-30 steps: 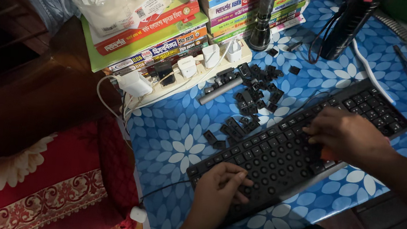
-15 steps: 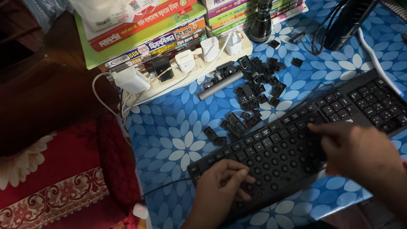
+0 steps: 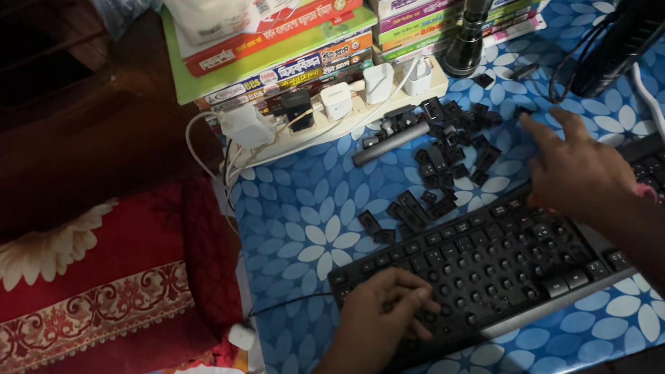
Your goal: The person removes individual keycaps from a black keyboard, wipes each keycap with a cloth, and places them back onto the keyboard. The person repeats this process for multiple keys across the keyboard.
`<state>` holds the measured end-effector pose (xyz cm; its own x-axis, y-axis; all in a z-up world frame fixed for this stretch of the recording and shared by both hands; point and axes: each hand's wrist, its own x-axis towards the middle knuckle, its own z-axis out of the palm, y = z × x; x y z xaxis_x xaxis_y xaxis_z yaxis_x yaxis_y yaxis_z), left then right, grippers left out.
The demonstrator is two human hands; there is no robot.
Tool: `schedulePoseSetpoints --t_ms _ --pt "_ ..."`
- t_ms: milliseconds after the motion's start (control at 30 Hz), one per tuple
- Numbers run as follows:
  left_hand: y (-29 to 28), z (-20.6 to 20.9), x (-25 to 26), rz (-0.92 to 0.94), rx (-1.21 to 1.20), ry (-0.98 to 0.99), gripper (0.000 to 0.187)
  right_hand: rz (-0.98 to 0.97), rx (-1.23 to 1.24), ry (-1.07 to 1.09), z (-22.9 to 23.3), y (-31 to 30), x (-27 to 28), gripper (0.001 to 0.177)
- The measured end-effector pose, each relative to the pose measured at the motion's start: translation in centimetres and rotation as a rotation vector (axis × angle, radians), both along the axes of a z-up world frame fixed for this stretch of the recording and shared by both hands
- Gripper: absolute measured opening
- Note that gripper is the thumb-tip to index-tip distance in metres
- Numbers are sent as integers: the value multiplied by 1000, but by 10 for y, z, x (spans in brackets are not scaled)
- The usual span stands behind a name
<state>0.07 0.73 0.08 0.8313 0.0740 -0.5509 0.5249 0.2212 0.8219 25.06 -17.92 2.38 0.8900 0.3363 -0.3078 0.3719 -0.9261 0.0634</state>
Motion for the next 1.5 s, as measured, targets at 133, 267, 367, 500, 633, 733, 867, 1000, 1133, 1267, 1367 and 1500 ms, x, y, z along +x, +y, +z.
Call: schedulePoseSetpoints --t_ms 133,267,367,500,633,733,867,1000,1133,1267,1367,1500 --pt "1 0 1 -4 8 10 19 77 -54 36 2 5 8 83" --pt "0 -2 1 3 3 35 19 83 -42 106 -1 -2 15 69" --pt "0 -5 2 12 -10 4 20 158 127 -20 -9 -11 13 55" --pt "0 -7 0 18 -24 4 20 109 271 -51 -15 -18 1 46" --pt "1 -2 1 -2 -4 8 22 -64 450 -105 0 -15 -25 34" --pt "0 9 5 -30 26 8 23 -259 643 12 21 -8 -53 31" --pt "-15 38 19 23 -43 94 30 -499 737 496 48 0 -88 36" --pt "-26 73 33 170 -263 38 43 -249 1131 671 59 9 -113 36" --pt "-31 94 40 191 -250 -41 46 -243 1234 720 56 1 -124 33" --pt "-24 97 30 186 -284 46 47 -132 1280 736 50 -9 -129 30" --pt "-23 92 27 234 -333 82 45 -119 1302 714 51 -7 -137 25" --pt "-23 91 23 266 -345 97 45 -319 1276 650 58 6 -149 15"
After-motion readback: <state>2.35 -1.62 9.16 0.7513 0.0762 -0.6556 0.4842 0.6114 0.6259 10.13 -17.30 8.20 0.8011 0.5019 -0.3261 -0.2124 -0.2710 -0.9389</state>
